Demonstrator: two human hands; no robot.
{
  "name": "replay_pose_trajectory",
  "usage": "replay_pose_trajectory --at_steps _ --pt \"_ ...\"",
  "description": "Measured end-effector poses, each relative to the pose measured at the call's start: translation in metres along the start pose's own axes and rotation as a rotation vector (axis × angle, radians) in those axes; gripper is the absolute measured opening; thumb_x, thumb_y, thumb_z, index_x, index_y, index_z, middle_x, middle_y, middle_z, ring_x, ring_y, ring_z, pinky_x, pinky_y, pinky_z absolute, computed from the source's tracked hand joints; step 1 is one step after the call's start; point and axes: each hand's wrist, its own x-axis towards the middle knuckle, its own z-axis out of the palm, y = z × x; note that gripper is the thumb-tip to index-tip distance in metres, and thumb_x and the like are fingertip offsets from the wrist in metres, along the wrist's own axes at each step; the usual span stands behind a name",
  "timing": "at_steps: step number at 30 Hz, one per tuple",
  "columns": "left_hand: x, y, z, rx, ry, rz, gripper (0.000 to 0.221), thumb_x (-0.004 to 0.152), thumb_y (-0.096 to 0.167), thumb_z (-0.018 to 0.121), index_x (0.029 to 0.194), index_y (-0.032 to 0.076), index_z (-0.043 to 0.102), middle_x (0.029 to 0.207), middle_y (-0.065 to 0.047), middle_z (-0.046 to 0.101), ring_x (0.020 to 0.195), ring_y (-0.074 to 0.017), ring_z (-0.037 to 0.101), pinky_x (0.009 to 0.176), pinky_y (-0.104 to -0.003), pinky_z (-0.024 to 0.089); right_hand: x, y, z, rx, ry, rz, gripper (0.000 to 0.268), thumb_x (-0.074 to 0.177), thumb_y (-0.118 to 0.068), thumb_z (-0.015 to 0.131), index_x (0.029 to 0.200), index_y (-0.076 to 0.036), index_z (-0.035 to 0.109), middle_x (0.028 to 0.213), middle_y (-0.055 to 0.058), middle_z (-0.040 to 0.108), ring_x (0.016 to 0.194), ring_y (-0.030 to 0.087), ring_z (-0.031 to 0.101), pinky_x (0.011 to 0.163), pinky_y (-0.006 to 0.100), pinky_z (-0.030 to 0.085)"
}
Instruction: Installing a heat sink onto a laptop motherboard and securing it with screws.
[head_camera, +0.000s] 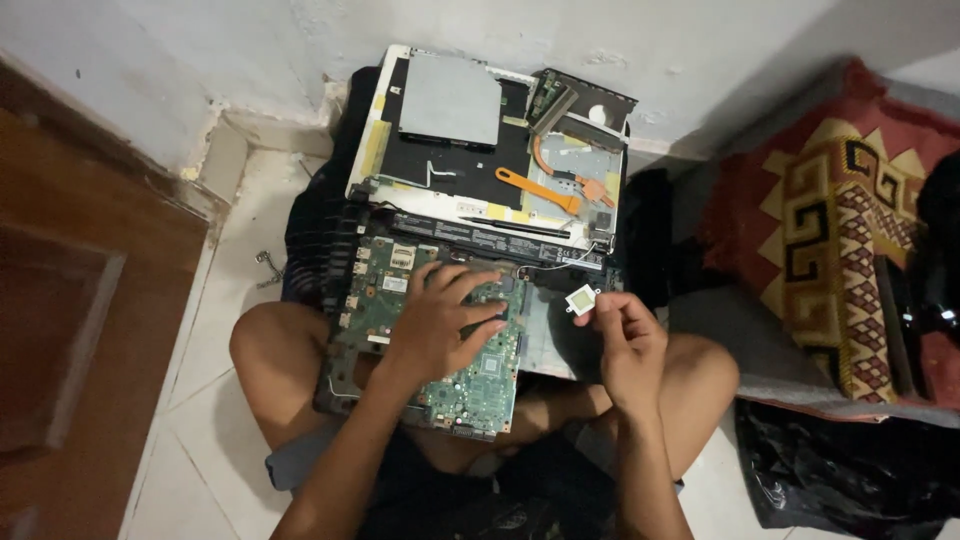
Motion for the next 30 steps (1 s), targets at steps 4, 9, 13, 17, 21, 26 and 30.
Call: replay_pose_trajectory --at_steps 4,9,13,17,21,26,30 --pt "0.001 0.004 -0.003 0.031 -0.022 0.006 0.024 0.096 0.039 0.068 0.1 0.022 0.083 0.13 -0.005 0.07 0.123 -0.0325 0.059 0.108 -0.063 0.032 -0.002 -0.005 0.0 0.049 0.015 0.024 0.022 0.105 -0.005 0.059 0.087 -0.006 0.071 0.068 0.009 0.073 0.065 0.009 0.05 0.067 0.021 0.039" --pt "0.002 0.006 -0.005 0.034 -0.027 0.011 0.02 0.092 0.037 0.071 0.098 0.023 0.084 0.131 -0.005 0.07 0.123 -0.0337 0.059 0.108 -0.063 0.032 -0.001 0.0 -0.004 0.047 0.015 0.016 0.021 0.105 -0.005 0.059 0.088 -0.005 0.071 0.068 0.01 0.072 0.067 0.01 0.051 0.068 0.022 0.041" --pt "0.003 0.009 -0.008 0.014 -0.007 0.009 0.018 0.092 0.034 0.072 0.098 0.022 0.084 0.129 -0.005 0.071 0.121 -0.0331 0.061 0.108 -0.063 0.033 -0.001 -0.001 -0.003 0.05 0.014 0.006 0.022 0.106 -0.004 0.058 0.089 -0.004 0.071 0.068 0.01 0.072 0.067 0.01 0.05 0.068 0.022 0.04" --pt "-0.001 0.002 0.001 0.042 0.012 0.006 0.021 0.093 0.034 0.07 0.105 0.022 0.083 0.13 -0.004 0.071 0.121 -0.0307 0.061 0.109 -0.063 0.034 -0.002 0.006 -0.005 -0.032 0.032 -0.017 0.02 0.105 -0.003 0.06 0.09 -0.005 0.072 0.069 0.009 0.073 0.067 0.01 0.05 0.067 0.022 0.042" --pt "0.001 0.006 -0.004 0.019 0.02 0.008 0.02 0.093 0.033 0.072 0.101 0.019 0.083 0.128 -0.006 0.072 0.119 -0.032 0.062 0.107 -0.063 0.034 -0.002 0.028 -0.014 -0.107 0.077 -0.043 0.018 0.105 -0.005 0.062 0.092 -0.006 0.074 0.069 0.009 0.073 0.064 0.011 0.051 0.065 0.023 0.042" --pt "0.004 0.009 -0.006 0.03 -0.012 -0.048 0.025 0.095 0.039 0.069 0.103 0.018 0.082 0.126 -0.003 0.072 0.118 -0.0292 0.062 0.111 -0.061 0.034 0.002 0.056 -0.029 -0.232 0.113 -0.165 0.015 0.104 -0.004 0.067 0.092 -0.008 0.075 0.072 0.007 0.072 0.069 0.015 0.061 0.072 0.029 0.05" --pt "0.003 0.001 0.006 0.032 -0.021 -0.052 0.029 0.093 0.04 0.072 0.105 0.016 0.08 0.13 -0.005 0.071 0.119 -0.0302 0.062 0.111 -0.063 0.034 0.012 0.069 -0.041 -0.223 0.095 -0.253 0.01 0.1 0.002 0.072 0.093 -0.005 0.076 0.073 0.011 0.068 0.068 0.019 0.06 0.072 0.032 0.05"
